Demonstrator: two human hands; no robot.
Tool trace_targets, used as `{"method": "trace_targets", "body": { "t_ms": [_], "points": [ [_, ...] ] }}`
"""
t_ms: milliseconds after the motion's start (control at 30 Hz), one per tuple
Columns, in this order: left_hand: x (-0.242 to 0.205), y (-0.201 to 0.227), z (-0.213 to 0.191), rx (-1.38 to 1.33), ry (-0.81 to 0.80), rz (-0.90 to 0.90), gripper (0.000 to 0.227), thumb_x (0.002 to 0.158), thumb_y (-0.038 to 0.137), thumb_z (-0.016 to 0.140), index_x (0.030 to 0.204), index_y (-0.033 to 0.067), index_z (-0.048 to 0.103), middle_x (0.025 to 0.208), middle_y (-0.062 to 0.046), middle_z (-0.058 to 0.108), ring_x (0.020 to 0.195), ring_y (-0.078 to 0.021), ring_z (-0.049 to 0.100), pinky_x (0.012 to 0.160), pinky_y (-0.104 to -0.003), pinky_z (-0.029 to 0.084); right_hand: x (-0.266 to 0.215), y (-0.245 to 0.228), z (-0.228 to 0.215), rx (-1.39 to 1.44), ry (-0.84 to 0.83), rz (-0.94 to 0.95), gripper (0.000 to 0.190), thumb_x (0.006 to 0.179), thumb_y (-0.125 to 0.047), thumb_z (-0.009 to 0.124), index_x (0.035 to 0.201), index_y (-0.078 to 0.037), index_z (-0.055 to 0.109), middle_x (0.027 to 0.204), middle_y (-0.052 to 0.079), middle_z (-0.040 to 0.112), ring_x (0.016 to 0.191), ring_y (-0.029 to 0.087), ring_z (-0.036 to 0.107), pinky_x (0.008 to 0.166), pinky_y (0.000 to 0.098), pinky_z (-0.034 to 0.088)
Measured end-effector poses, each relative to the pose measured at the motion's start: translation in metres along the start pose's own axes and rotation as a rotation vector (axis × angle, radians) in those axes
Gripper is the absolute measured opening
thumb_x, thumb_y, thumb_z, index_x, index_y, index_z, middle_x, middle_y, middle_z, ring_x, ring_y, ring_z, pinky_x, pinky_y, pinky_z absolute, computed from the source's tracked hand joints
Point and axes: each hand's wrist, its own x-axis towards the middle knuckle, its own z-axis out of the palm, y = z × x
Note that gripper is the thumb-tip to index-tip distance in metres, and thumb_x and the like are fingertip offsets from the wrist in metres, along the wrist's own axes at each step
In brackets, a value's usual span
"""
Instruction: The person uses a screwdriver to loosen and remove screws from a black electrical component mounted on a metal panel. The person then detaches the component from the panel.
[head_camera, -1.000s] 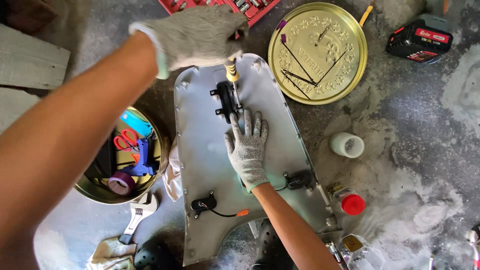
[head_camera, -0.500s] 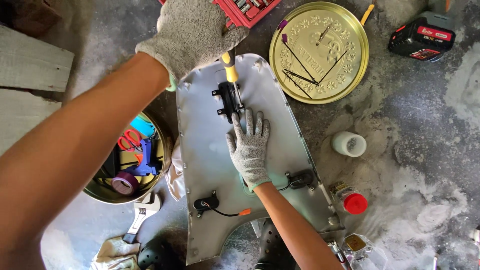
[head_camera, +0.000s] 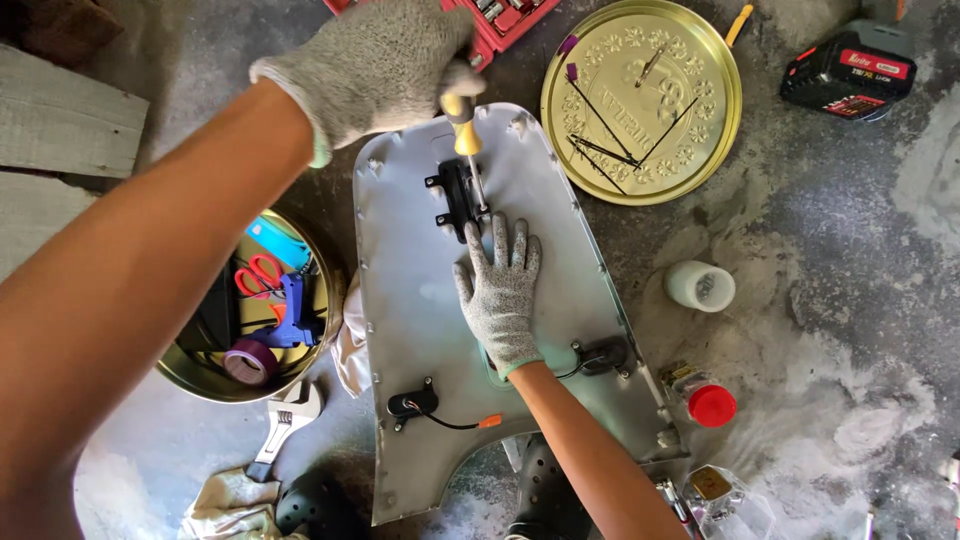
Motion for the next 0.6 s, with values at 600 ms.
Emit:
{"method": "trace_targets", "body": {
  "t_ms": [600],
  "points": [
    [-0.008, 0.023, -0.018, -0.016, -0.046, -0.093, 0.027, 0.097, 0.022, 0.054, 0.111, 0.0070, 0.071, 0.093, -0.003, 0.076, 0.088, -0.0276, 0.070, 0.079, -0.044, 0.054, 0.001, -0.001, -0.002, -0.003, -0.022, 0.006, 0.066, 0.094, -0.040, 0.067, 0.152, -0.013, 0.048, 0.157, 0.024, 0.038, 0.143, 0.052, 0.033, 0.118, 0.0679, 0.024]
  ]
}}
